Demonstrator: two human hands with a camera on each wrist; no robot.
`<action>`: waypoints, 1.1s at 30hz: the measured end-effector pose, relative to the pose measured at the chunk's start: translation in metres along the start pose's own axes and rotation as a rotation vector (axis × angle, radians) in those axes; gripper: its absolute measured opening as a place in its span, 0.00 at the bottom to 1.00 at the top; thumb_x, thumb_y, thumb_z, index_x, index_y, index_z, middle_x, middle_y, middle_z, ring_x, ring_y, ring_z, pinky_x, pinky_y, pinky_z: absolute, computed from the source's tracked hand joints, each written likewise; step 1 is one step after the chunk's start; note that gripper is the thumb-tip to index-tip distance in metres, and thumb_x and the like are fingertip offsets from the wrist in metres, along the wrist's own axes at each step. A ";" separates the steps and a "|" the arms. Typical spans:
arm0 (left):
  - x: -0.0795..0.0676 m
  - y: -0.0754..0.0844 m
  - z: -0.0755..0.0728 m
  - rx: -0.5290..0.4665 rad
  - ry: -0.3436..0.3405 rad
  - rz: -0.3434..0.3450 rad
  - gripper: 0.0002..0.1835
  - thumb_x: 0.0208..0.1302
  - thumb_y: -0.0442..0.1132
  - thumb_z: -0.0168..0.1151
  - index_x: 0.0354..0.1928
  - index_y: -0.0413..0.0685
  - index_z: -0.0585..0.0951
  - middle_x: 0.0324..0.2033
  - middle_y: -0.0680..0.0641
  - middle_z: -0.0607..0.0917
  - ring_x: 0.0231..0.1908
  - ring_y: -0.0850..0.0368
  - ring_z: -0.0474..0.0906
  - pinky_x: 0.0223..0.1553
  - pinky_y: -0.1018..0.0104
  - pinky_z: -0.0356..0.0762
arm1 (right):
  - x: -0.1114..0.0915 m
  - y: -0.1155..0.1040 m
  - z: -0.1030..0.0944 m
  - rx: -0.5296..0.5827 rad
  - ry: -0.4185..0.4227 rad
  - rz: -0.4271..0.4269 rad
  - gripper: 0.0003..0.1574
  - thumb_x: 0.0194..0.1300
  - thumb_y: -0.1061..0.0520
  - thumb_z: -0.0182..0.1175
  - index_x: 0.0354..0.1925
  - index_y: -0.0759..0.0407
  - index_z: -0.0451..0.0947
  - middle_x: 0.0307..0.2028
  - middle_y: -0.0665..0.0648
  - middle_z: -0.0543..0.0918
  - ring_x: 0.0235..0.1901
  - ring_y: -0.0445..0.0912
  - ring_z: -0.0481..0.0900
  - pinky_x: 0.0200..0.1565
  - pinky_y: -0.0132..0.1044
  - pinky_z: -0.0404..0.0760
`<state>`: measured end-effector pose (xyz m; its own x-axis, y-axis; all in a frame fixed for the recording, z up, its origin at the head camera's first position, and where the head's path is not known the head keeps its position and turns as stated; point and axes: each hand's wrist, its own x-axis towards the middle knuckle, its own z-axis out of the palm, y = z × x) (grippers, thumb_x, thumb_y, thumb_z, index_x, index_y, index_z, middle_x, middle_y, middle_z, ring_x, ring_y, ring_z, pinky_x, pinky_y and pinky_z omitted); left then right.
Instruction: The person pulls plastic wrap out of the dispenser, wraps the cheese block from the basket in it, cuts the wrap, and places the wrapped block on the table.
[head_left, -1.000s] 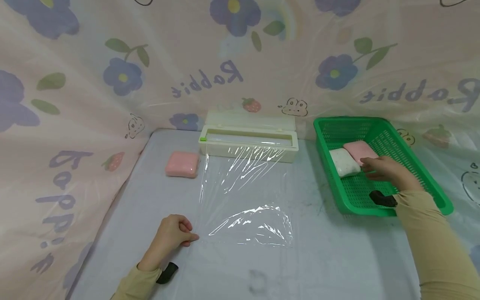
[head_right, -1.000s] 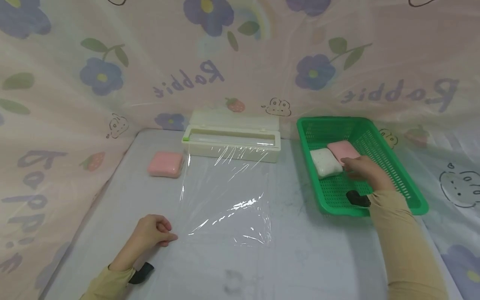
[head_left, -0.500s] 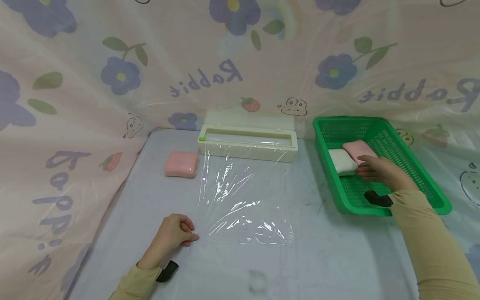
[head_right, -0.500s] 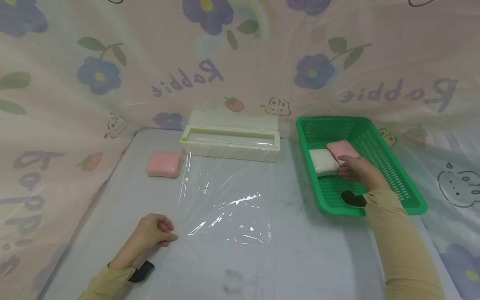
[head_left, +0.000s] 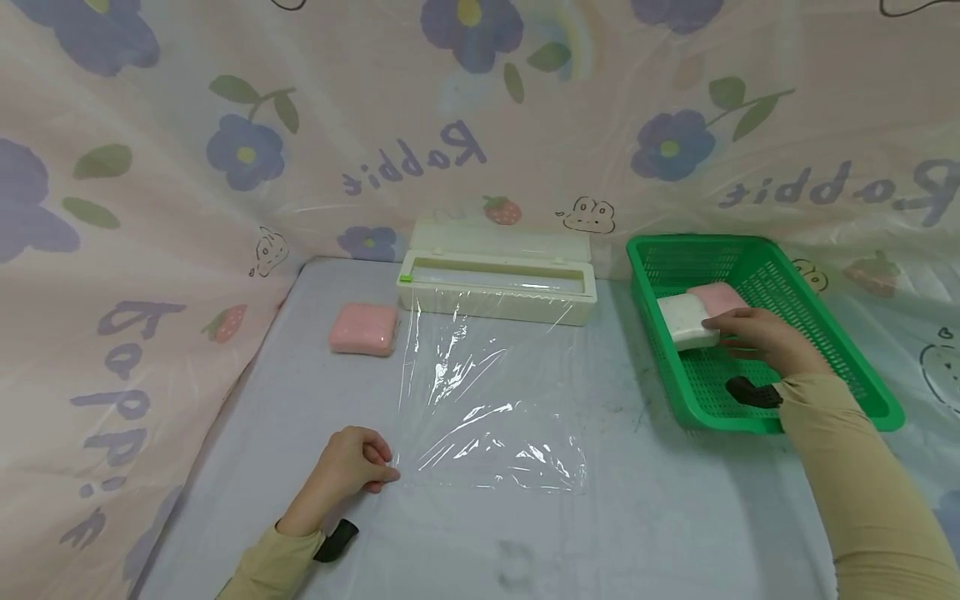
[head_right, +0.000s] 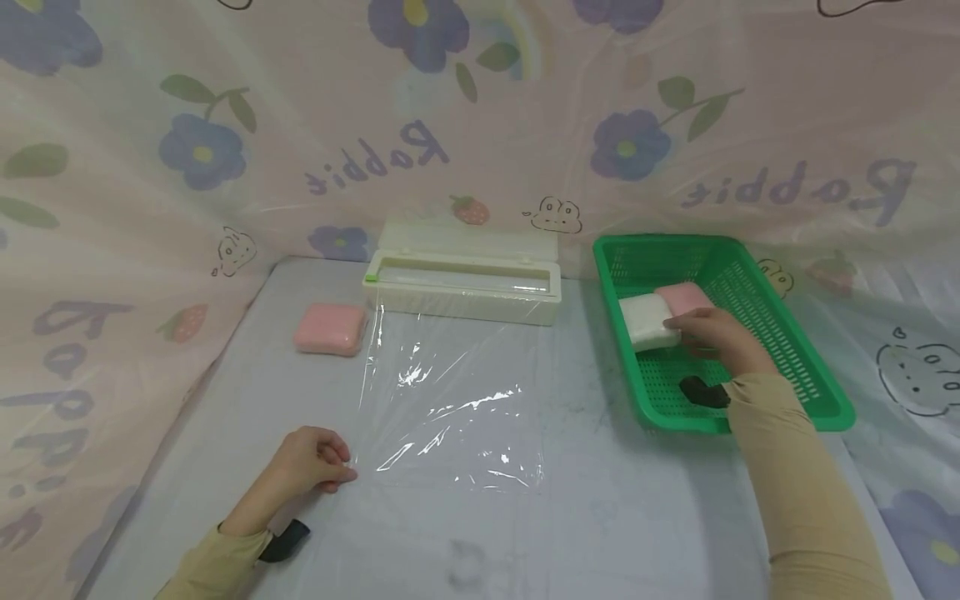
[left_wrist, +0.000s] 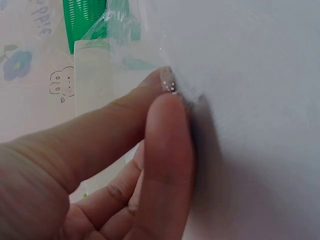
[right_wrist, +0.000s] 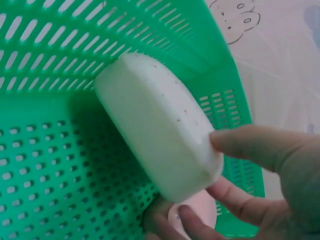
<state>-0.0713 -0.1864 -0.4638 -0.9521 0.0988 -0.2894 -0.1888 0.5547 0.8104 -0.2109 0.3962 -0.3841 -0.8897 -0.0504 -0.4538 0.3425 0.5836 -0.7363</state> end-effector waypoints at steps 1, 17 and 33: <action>0.000 0.000 0.000 0.000 -0.001 0.004 0.14 0.39 0.26 0.77 0.26 0.36 0.78 0.15 0.49 0.77 0.14 0.56 0.77 0.17 0.65 0.79 | -0.001 -0.001 0.001 0.006 -0.011 -0.006 0.54 0.70 0.36 0.50 0.68 0.78 0.43 0.61 0.75 0.60 0.60 0.68 0.63 0.60 0.57 0.68; 0.000 0.001 0.000 -0.001 -0.016 0.009 0.14 0.40 0.25 0.77 0.24 0.37 0.78 0.15 0.48 0.77 0.14 0.56 0.77 0.17 0.64 0.80 | -0.038 -0.067 0.009 0.015 0.403 -0.287 0.28 0.65 0.42 0.60 0.57 0.49 0.63 0.58 0.57 0.67 0.49 0.44 0.70 0.35 0.24 0.77; -0.001 0.001 0.001 -0.005 -0.003 -0.008 0.13 0.40 0.25 0.77 0.25 0.37 0.78 0.16 0.48 0.77 0.14 0.56 0.77 0.18 0.64 0.80 | -0.064 -0.135 0.072 0.516 0.162 -0.551 0.26 0.64 0.60 0.62 0.58 0.56 0.66 0.54 0.55 0.73 0.49 0.43 0.76 0.40 0.30 0.82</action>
<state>-0.0700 -0.1853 -0.4626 -0.9499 0.0966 -0.2972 -0.1975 0.5512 0.8106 -0.1792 0.2624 -0.2915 -0.9920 -0.0816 0.0963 -0.1009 0.0546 -0.9934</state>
